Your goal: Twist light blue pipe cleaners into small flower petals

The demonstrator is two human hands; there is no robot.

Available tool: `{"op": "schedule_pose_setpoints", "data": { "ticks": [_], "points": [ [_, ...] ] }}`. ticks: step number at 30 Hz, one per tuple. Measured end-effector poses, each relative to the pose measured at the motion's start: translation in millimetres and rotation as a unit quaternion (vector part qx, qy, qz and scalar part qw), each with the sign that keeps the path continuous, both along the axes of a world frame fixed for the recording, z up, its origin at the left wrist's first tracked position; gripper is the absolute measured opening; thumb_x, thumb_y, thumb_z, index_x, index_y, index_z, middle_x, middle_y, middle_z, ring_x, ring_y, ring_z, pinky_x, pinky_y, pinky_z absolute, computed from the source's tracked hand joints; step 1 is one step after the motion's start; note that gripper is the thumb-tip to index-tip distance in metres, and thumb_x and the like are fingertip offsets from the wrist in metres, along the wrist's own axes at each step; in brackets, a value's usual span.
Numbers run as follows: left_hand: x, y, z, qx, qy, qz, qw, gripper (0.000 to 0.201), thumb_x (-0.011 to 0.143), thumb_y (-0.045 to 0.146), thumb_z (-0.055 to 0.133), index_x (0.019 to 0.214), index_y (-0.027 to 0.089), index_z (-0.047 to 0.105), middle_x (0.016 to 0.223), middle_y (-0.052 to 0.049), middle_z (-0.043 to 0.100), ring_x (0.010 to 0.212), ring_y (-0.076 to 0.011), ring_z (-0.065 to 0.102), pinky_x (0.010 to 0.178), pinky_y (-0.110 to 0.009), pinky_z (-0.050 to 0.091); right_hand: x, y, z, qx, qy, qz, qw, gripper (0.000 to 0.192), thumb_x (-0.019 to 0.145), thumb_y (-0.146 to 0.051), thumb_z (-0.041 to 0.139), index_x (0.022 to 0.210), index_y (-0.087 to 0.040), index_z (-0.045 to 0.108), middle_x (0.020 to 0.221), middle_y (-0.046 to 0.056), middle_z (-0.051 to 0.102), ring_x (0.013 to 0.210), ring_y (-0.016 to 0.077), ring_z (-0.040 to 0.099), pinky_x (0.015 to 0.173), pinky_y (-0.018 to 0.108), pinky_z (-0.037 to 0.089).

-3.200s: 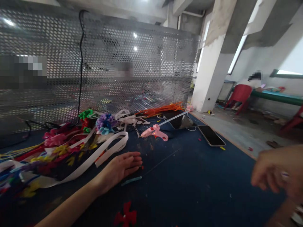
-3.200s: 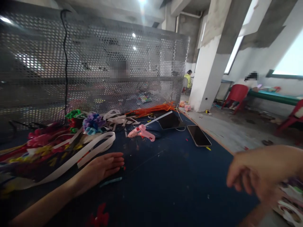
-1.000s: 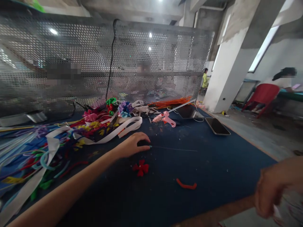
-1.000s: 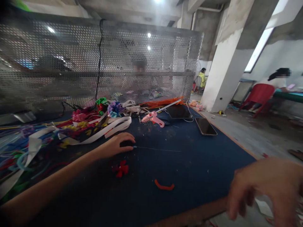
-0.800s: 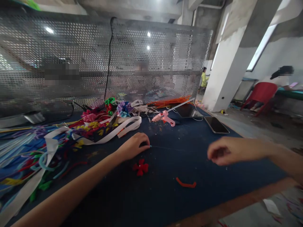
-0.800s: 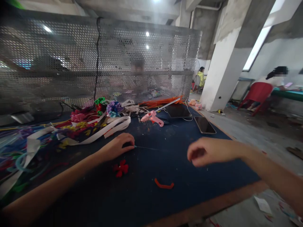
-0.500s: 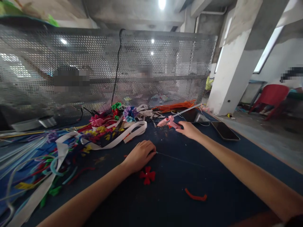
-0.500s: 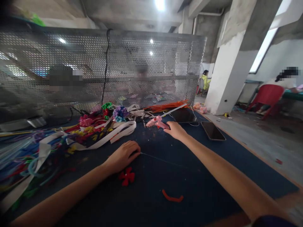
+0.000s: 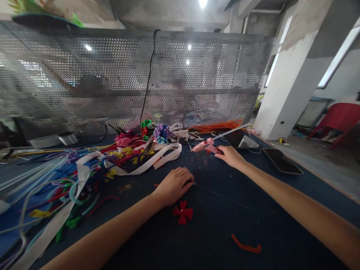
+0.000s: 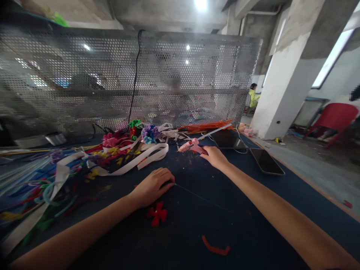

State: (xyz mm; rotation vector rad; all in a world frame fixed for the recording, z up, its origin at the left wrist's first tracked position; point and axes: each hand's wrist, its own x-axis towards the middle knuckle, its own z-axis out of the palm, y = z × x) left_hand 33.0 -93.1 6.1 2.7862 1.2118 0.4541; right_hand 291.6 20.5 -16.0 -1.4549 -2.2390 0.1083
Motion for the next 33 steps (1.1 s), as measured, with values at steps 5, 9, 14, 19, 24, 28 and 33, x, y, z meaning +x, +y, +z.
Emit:
{"op": "schedule_pose_setpoints", "data": {
  "ticks": [5, 9, 14, 19, 24, 28, 33],
  "points": [
    [-1, -1, 2.2, -0.003, -0.007, 0.005, 1.0, 0.012, 0.088, 0.025, 0.046, 0.087, 0.019, 0.056, 0.088, -0.002, 0.056, 0.086, -0.0177, 0.05, 0.077, -0.03, 0.039, -20, 17, 0.1, 0.014, -0.019, -0.023, 0.999, 0.012, 0.082, -0.022, 0.053, 0.089, -0.016, 0.059, 0.085, 0.01, 0.067, 0.08, 0.021, 0.062, 0.065, 0.024, 0.038],
    [-1, -1, 3.5, -0.006, 0.002, 0.009, 1.0, 0.011, 0.088, 0.024, 0.046, 0.085, 0.019, 0.055, 0.088, -0.002, 0.057, 0.085, -0.018, 0.051, 0.075, -0.031, 0.04, -31, 29, 0.8, 0.008, -0.034, -0.037, 0.999, 0.011, 0.082, -0.019, 0.051, 0.087, -0.014, 0.059, 0.085, 0.011, 0.066, 0.081, 0.0215, 0.061, 0.067, 0.026, 0.039],
    [-2, 2, 0.4, -0.003, -0.021, 0.029, 0.999, 0.011, 0.088, 0.022, 0.044, 0.087, 0.019, 0.054, 0.086, -0.002, 0.059, 0.084, -0.0176, 0.053, 0.075, -0.03, 0.041, -27, 15, 5.4, 0.004, -0.04, -0.077, 0.996, 0.041, 0.075, -0.018, 0.057, 0.113, -0.005, 0.048, 0.105, 0.02, 0.057, 0.095, 0.0269, 0.057, 0.075, 0.031, 0.041],
    [1, 3, -4.1, -0.015, -0.077, 0.056, 0.995, 0.011, 0.088, 0.022, 0.045, 0.087, 0.02, 0.056, 0.086, -0.001, 0.06, 0.083, -0.0165, 0.056, 0.075, -0.028, 0.042, -27, -46, 23.0, -0.012, -0.023, -0.019, 0.999, 0.041, 0.079, -0.036, 0.053, 0.111, -0.011, 0.053, 0.109, 0.015, 0.056, 0.089, 0.0226, 0.059, 0.077, 0.031, 0.044],
    [11, -5, 2.0, -0.047, -0.173, 0.067, 0.982, 0.007, 0.085, 0.023, 0.051, 0.089, 0.02, 0.057, 0.087, 0.001, 0.061, 0.081, -0.0141, 0.057, 0.074, -0.025, 0.044, -47, -108, 27.4, -0.059, 0.053, 0.213, 0.974, 0.017, 0.084, -0.025, 0.049, 0.095, -0.02, 0.062, 0.087, 0.004, 0.065, 0.079, 0.0153, 0.06, 0.07, 0.025, 0.043],
    [9, -15, 16.4, -0.016, -0.174, 0.051, 0.983, 0.022, 0.083, 0.027, 0.054, 0.104, 0.022, 0.052, 0.105, -0.004, 0.056, 0.1, -0.0191, 0.051, 0.087, -0.033, 0.042, -41, -109, 23.5, -0.028, 0.016, 0.187, 0.982, 0.021, 0.086, -0.014, 0.042, 0.086, -0.018, 0.062, 0.081, 0.004, 0.065, 0.076, 0.015, 0.06, 0.065, 0.024, 0.04],
    [-15, -28, 29.5, -0.069, -0.113, 0.017, 0.991, 0.023, 0.084, 0.032, 0.051, 0.106, 0.024, 0.054, 0.113, -0.006, 0.052, 0.109, -0.0206, 0.045, 0.095, -0.037, 0.035, -15, -91, 24.0, 0.062, -0.068, 0.107, 0.99, 0.019, 0.083, -0.016, 0.044, 0.082, -0.019, 0.062, 0.081, 0.004, 0.064, 0.078, 0.018, 0.058, 0.064, 0.027, 0.037]
  ]
}}
